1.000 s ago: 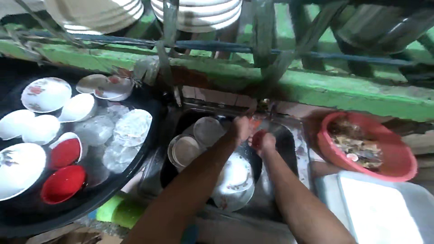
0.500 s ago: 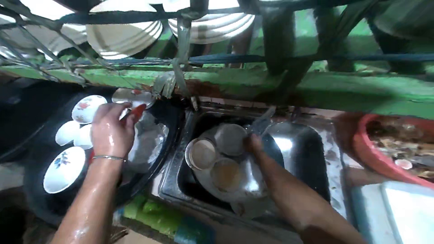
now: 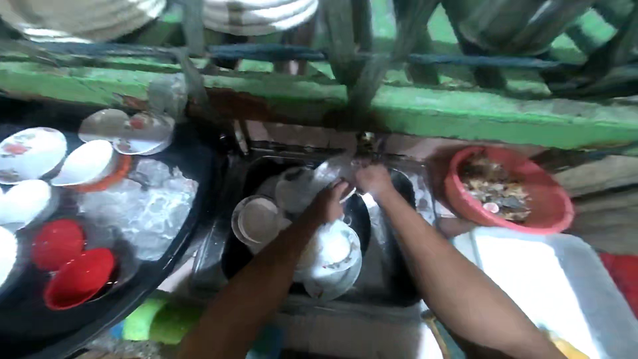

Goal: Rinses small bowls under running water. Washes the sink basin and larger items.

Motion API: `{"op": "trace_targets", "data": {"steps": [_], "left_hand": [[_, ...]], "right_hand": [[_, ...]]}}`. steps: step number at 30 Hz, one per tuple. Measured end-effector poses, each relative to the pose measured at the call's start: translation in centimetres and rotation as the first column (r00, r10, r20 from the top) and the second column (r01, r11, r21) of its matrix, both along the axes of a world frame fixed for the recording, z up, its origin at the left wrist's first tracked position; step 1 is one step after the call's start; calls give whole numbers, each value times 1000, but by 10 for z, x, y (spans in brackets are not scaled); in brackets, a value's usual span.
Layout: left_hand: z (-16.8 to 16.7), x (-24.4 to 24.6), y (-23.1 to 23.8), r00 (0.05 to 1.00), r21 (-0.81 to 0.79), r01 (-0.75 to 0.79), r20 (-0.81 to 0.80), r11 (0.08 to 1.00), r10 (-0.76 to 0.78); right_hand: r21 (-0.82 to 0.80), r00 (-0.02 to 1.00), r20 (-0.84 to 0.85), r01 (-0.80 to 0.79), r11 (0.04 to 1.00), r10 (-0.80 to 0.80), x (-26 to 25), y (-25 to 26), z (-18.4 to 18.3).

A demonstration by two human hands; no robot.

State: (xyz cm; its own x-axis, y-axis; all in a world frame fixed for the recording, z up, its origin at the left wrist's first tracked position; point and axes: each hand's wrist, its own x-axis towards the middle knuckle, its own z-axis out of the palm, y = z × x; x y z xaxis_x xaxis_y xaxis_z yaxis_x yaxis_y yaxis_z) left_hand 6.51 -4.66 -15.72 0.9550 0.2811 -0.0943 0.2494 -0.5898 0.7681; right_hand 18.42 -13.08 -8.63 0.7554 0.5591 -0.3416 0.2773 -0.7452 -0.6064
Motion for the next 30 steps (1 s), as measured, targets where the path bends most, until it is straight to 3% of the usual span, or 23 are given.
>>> {"op": "trace_targets", "data": {"steps": [2, 4, 5, 7, 10, 12, 14, 17, 19, 21, 24, 27, 29, 30], "left_hand": [[25, 11, -4, 993, -152, -95, -79, 984, 83], [31, 22, -2, 977, -202, -210, -75, 956, 199], [32, 27, 0, 969, -197, -246, -55, 949, 239], [34, 34, 6, 953, -219, -288, 31, 932, 302], [49, 35, 11, 943, -126, -284, 142, 950, 301], [77, 23, 16, 948, 28, -305, 105, 952, 301], [113, -4, 26, 938, 94, -344, 76, 934, 338], [161, -69, 48, 887, 303, -446, 276, 842, 370], [185, -122, 72, 844, 512, -528, 409, 678, 348], [206, -172, 99, 834, 647, -547, 367, 531, 411], [210, -226, 150, 781, 705, -565, 288, 429, 555], [191, -245, 168, 705, 676, -622, 265, 396, 657], [171, -222, 144, 720, 615, -639, 269, 462, 640], [156, -199, 121, 762, 580, -612, 250, 538, 598]], "right_hand": [[177, 959, -174, 254, 951, -223, 3, -13, -6], [291, 879, -366, 420, 860, -306, 5, -31, -31], [261, 886, -382, 375, 890, -261, 2, -42, -48], [79, 949, -310, 81, 994, -52, -15, -62, -85], [-212, 947, -243, -262, 942, 208, -47, -77, -126], [-291, 955, -169, -286, 913, 245, -51, -72, -128], [-218, 977, -78, -211, 953, 198, -38, -64, -133], [-40, 991, 1, -131, 991, 131, -14, -45, -127], [61, 993, -8, -113, 992, 114, -1, -23, -116], [142, 995, -37, -84, 986, 90, 6, -1, -99], [219, 997, -73, 7, 976, 10, 9, 25, -73], [118, 989, 58, -142, 983, 136, 3, 30, -41], [49, 982, 74, -177, 983, 173, 1, 31, -26], [36, 986, 48, -163, 986, 161, -1, 29, -23]]}}
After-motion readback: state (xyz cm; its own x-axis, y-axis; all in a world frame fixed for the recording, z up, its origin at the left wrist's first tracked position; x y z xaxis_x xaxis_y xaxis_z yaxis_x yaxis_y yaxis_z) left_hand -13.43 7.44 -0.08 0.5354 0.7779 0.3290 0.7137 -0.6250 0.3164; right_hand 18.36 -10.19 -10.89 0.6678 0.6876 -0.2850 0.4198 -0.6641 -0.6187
